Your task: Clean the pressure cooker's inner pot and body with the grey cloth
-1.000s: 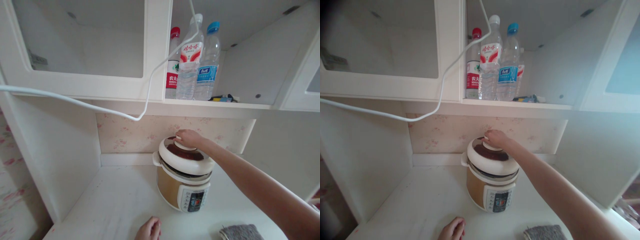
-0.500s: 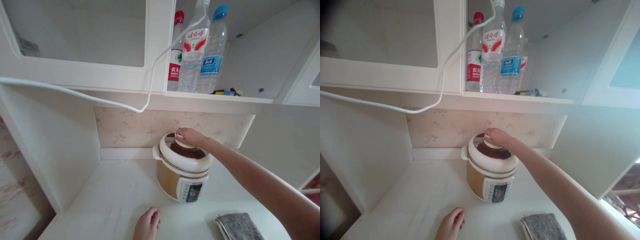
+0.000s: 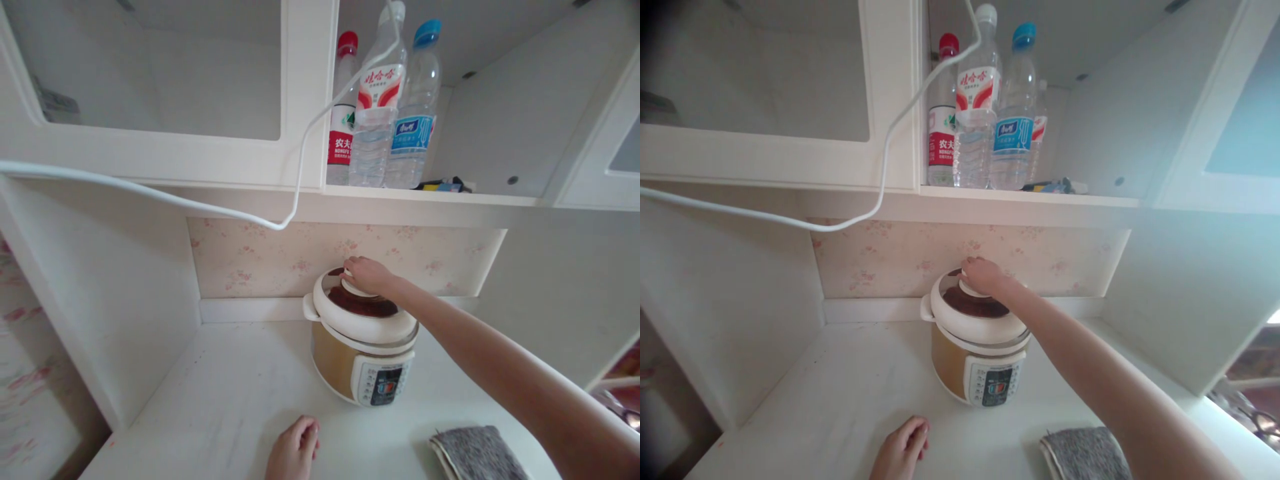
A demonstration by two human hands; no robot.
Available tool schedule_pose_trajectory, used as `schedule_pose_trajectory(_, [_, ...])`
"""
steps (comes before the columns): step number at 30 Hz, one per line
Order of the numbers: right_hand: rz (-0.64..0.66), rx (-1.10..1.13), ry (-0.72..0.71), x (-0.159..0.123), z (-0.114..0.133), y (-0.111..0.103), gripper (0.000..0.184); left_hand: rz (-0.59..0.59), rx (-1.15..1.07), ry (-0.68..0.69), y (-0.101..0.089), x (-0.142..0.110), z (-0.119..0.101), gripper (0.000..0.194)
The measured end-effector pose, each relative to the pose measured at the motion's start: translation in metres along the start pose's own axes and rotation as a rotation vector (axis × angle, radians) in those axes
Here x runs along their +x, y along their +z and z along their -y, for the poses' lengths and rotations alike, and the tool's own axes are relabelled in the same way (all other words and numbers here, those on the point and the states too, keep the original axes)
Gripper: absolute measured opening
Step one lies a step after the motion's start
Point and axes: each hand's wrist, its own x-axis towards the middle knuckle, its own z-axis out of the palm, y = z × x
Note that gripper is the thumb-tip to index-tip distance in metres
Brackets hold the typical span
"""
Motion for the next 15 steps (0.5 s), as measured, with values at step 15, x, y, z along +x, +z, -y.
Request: schedule_pose_trajectory(15, [0.015, 0.003, 0.131, -0.001, -0.006, 0.001, 0.039, 0.000, -0.064, 0.013, 0.006, 0.012, 0.015, 0.041])
